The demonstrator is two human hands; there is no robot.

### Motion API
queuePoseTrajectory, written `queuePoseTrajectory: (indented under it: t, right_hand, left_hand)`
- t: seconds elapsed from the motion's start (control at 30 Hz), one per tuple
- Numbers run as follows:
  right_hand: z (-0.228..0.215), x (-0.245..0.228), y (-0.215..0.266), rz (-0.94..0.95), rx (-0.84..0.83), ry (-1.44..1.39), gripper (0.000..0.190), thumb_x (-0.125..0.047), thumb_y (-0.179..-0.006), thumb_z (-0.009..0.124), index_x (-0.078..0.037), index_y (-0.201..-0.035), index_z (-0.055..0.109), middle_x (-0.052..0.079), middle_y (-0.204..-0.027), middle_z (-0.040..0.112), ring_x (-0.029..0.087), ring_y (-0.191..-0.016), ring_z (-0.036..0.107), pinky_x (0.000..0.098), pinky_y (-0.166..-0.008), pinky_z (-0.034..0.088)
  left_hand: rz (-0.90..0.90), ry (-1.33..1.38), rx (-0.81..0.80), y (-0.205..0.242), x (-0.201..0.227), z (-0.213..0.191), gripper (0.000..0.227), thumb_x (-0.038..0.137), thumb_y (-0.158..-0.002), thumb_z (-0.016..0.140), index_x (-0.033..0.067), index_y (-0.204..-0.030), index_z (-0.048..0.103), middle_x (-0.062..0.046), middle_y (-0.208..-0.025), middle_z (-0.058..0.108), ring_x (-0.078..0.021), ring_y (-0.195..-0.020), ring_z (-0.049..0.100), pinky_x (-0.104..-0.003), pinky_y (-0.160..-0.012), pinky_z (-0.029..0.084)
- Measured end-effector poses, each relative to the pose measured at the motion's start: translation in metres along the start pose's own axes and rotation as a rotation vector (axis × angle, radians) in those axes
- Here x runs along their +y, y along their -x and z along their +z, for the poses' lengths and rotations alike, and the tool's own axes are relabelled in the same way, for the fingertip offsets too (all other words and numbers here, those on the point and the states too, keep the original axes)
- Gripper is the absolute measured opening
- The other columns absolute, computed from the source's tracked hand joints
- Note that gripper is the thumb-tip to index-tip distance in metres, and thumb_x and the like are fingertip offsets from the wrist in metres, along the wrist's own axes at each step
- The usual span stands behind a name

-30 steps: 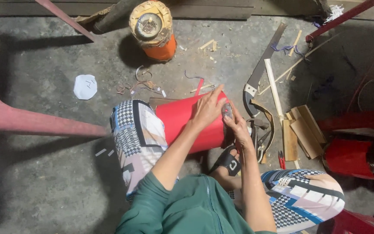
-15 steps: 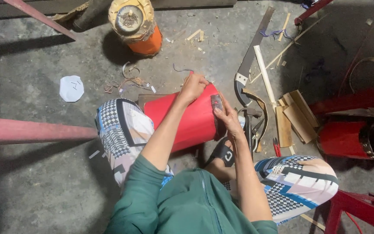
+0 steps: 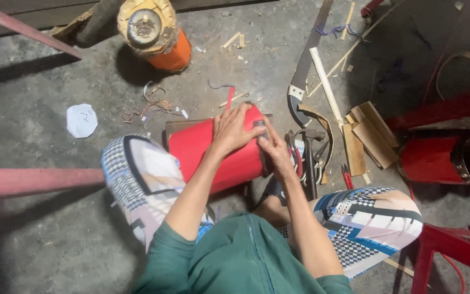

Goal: The person secures a dark band around the rim of a red cylindrical drum using a hammer and nails. They repeatedly hammer nails into the band, adjust the band's position, and use pliers to trim excess material. The person also applies white tape to the band's edge.

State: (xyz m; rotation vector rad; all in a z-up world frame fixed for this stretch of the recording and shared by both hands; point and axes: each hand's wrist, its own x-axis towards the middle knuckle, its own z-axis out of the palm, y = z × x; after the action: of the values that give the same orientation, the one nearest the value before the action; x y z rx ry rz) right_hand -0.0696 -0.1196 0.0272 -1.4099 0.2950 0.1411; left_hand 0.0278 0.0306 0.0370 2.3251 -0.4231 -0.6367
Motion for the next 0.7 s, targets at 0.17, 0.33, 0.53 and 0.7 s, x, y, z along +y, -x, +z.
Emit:
queuePoseTrajectory:
  t: [0.17, 0.33, 0.53, 0.7]
  right_hand:
    - [0.006, 0.017, -0.006, -0.016, -0.025, -0.048, 0.075, -0.037, -0.091, 0.072, -0.014, -0.156, 0.043, 0.016, -0.161, 0.042, 0.032, -0.151, 0.032, 0.0465, -0.123, 0.027]
    - [0.003, 0.026, -0.016, -0.043, -0.052, -0.034, 0.076, -0.036, -0.09, 0.073, -0.014, -0.156, 0.044, 0.016, -0.161, 0.042, 0.032, -0.15, 0.034, 0.0467, -0.122, 0.029]
    - [-0.013, 0.063, -0.02, -0.039, 0.064, -0.211, 0.086, -0.063, -0.09, 0.064, -0.009, -0.155, 0.045, 0.021, -0.157, 0.045, 0.039, -0.149, 0.036, 0.0555, -0.122, 0.027]
    - [-0.056, 0.221, -0.026, 0.588, 0.834, -0.381, 0.028, -0.027, -0.083, 0.076, -0.008, -0.103, 0.076, 0.008, -0.086, 0.076, 0.027, -0.077, 0.07, 0.043, -0.061, 0.056]
  left_hand:
    - [-0.021, -0.061, 0.028, 0.01, -0.016, 0.007, 0.078, 0.063, -0.091, 0.062, 0.0181, -0.151, 0.039, -0.015, -0.152, 0.048, -0.0422, -0.142, 0.041, -0.069, -0.113, 0.021]
    - [-0.135, -0.08, 0.074, 0.044, 0.047, -0.036, 0.073, 0.054, -0.095, 0.06, 0.0096, -0.151, 0.045, -0.025, -0.161, 0.035, -0.0599, -0.145, 0.023, -0.079, -0.113, 0.008]
    - [-0.155, -0.175, 0.065, 0.016, -0.007, 0.004, 0.08, 0.071, -0.091, 0.052, 0.0301, -0.158, 0.035, -0.013, -0.16, 0.036, -0.0542, -0.145, 0.028, -0.074, -0.115, 0.013]
    - [-0.137, -0.196, 0.113, 0.01, -0.02, 0.014, 0.077, 0.072, -0.091, 0.051, 0.0314, -0.156, 0.039, -0.012, -0.155, 0.044, -0.0484, -0.141, 0.038, -0.069, -0.112, 0.019]
